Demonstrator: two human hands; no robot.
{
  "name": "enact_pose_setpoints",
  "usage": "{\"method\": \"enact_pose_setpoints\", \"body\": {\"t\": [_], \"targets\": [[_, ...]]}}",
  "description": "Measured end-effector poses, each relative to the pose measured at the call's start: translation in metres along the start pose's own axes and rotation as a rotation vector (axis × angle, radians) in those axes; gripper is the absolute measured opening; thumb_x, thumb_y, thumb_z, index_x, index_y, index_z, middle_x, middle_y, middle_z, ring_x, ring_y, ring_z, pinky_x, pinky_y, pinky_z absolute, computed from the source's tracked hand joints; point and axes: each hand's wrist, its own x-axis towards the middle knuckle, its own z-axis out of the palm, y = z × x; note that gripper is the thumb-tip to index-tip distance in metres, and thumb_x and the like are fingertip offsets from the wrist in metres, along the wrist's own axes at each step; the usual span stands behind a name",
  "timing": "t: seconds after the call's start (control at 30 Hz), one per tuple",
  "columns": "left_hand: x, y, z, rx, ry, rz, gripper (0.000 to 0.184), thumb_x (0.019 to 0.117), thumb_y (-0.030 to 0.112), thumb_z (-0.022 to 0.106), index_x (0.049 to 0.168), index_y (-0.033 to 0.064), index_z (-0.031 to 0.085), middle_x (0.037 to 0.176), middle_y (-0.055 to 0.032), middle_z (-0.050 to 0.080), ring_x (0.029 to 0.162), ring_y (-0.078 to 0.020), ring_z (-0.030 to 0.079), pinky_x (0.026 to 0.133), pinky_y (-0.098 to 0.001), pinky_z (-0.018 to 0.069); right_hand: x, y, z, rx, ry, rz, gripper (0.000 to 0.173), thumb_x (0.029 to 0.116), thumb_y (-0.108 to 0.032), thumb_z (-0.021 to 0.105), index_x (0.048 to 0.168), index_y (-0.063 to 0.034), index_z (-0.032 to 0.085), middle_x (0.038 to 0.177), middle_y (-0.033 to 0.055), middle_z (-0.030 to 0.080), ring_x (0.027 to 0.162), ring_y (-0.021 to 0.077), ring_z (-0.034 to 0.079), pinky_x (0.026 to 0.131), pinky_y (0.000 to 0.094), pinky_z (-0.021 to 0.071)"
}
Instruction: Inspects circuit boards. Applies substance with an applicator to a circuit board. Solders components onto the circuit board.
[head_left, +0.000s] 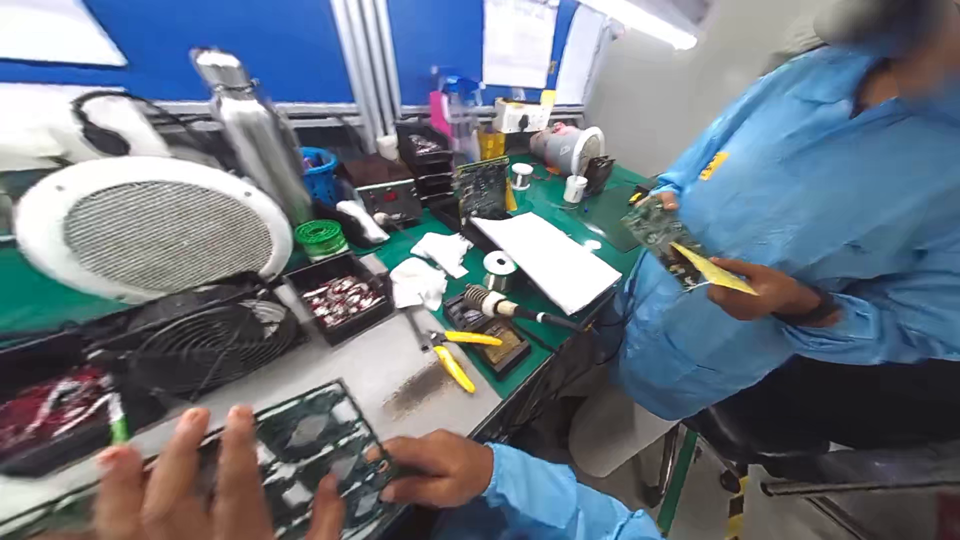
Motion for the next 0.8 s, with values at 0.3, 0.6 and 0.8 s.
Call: {"method": "enact_pose_setpoints", "body": {"t": [0.3,0.6,0.8], "targets": [[-0.007,0.006,0.01,-0.022,0.006,-0.093,0.076,0.0962,0.042,0.052,0.163,0.012,0.03,0.168,-0.0204,0.026,0.157,-0.0469,0.011,0.114,-0.0781,-0.0005,-0.006,0.007,-0.001,0.048,-0.036,0.048,0.044,0.1045,-0.015,0.053,0.134,0.0165,0.05,0.1,0.0121,0.074,0.09,0.0009,0.07,0.085,0.0225,0.0574],[-0.005,0.008,0.009,-0.046,-0.008,-0.129,0.082,0.0897,0.039,0.058,0.163,0.0153,0.03,0.17,-0.0166,0.024,0.159,-0.0419,0.007,0.114,-0.0782,-0.0036,-0.005,0.012,-0.004,0.091,-0.046,0.032,0.041,0.1065,-0.016,0.053,0.137,0.0097,0.049,0.11,0.0051,0.073,0.1,-0.0054,0.067,0.091,0.0176,0.0551],[-0.006,0.007,0.013,-0.023,0.029,-0.123,0.073,0.0948,0.038,0.051,0.162,0.0163,0.033,0.168,-0.0165,0.028,0.159,-0.0404,0.011,0.116,-0.0762,-0.0029,-0.006,0.01,-0.004,0.092,-0.052,0.035,0.04,0.1063,-0.015,0.053,0.137,0.0091,0.048,0.111,0.0049,0.073,0.102,-0.0051,0.067,0.093,0.0178,0.0544]]}}
